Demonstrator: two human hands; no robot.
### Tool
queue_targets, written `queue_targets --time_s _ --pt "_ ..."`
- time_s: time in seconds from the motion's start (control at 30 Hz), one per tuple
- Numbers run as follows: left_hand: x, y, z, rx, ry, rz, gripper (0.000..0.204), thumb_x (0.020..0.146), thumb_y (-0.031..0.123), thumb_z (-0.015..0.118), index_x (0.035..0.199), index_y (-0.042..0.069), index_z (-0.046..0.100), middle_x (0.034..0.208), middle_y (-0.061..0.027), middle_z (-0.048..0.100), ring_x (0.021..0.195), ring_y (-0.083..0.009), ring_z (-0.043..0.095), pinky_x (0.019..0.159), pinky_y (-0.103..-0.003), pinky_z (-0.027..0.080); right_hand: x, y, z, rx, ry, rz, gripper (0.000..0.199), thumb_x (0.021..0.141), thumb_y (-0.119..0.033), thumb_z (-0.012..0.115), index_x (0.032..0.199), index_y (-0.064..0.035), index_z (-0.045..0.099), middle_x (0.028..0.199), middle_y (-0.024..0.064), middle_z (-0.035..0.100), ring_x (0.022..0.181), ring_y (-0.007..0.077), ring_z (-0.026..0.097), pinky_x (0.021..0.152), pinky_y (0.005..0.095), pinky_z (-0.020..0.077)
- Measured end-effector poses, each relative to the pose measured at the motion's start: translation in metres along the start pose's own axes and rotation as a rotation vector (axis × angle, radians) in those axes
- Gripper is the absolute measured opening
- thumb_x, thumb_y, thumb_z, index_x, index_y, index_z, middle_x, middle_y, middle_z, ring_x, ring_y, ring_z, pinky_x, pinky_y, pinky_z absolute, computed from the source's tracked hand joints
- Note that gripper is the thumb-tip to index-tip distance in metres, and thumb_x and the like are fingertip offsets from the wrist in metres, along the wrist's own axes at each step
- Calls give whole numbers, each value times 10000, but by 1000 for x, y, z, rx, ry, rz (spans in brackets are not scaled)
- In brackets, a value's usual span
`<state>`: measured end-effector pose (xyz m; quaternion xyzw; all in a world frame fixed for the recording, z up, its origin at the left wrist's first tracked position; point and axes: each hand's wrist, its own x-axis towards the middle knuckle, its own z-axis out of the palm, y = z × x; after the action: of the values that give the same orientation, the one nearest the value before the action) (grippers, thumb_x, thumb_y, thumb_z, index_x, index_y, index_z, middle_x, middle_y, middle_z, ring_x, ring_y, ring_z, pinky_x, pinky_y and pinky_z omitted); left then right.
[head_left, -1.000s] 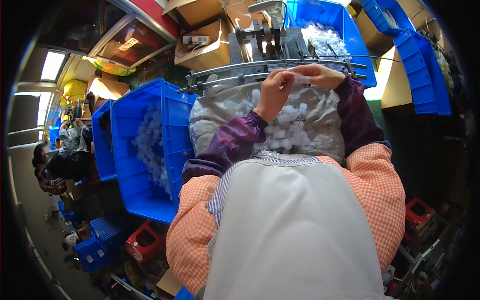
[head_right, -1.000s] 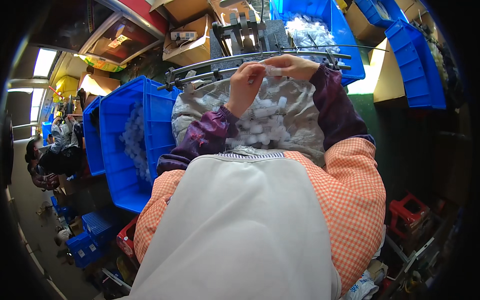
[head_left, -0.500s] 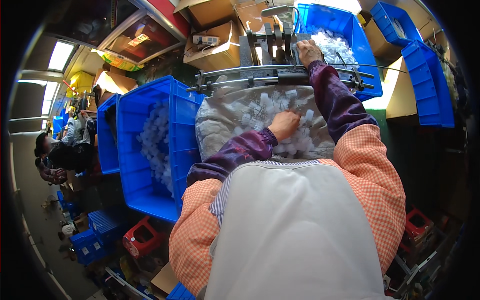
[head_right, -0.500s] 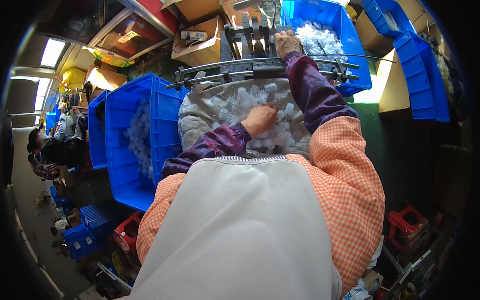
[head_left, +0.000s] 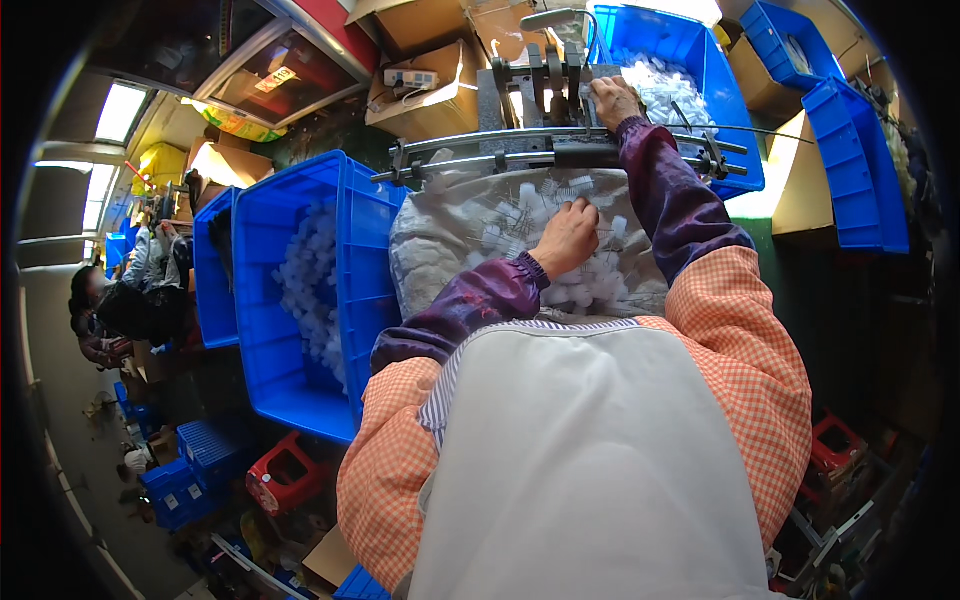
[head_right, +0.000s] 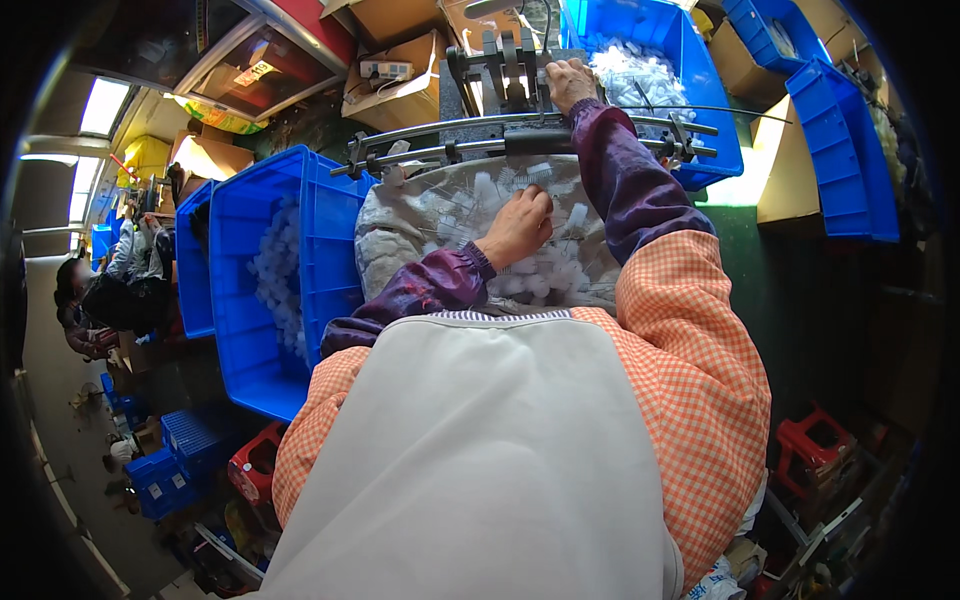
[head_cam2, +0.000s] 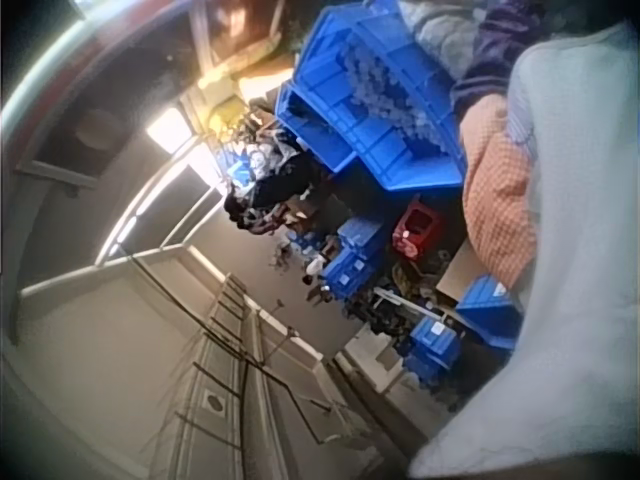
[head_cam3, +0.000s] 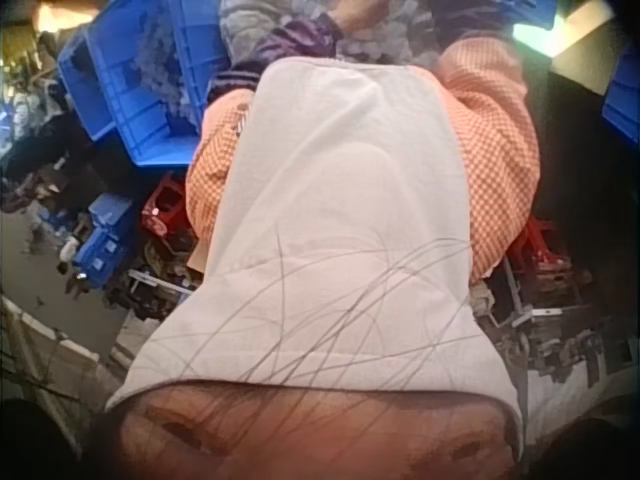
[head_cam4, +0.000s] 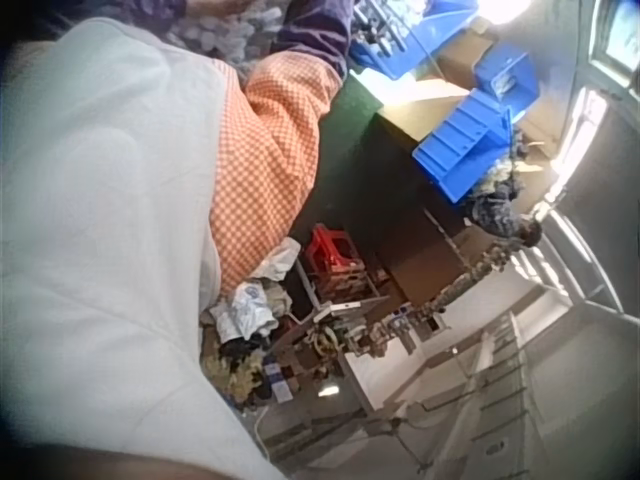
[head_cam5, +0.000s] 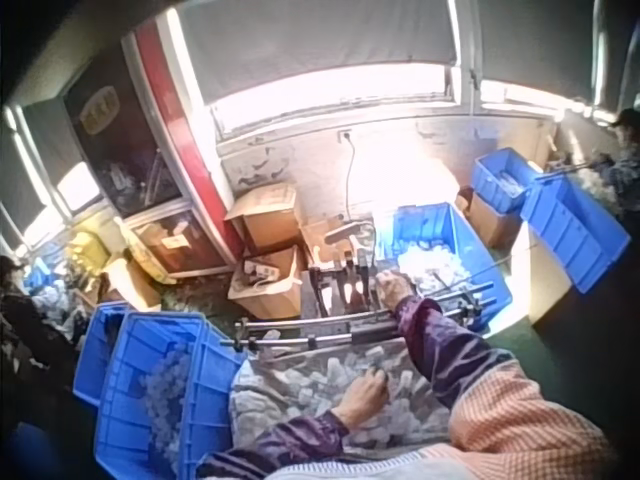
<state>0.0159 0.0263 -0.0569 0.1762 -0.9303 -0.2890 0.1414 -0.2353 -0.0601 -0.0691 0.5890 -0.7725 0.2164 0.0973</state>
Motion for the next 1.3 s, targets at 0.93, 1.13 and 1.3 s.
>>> queue_targets --time_s 0.93,1.13,1.3 --pt "2 2 2 37 -32 175 116 666 70 583 740 52 496 755 -89 567 748 -280 547 652 -367 455 -5 -66 -3 -203 -94 222 247 776 -285 498 939 -136 609 1011 60 540 1052 256 413 901 450 259" --pt "5 2 -4 -92 -3 134 181 701 45 550 868 58 483 773 -102 572 747 -287 562 652 -374 459 -9 -60 -18 -216 -134 217 288 808 -295 477 969 -103 618 1045 95 546 1058 260 438 926 463 239" --pt "9 13 -19 -263 89 125 309 734 21 529 1037 77 507 886 -132 546 750 -299 565 668 -363 466 -14 -21 -30 -170 -220 259 286 810 -281 470 996 -116 612 1034 90 553 1086 251 467 954 486 245"
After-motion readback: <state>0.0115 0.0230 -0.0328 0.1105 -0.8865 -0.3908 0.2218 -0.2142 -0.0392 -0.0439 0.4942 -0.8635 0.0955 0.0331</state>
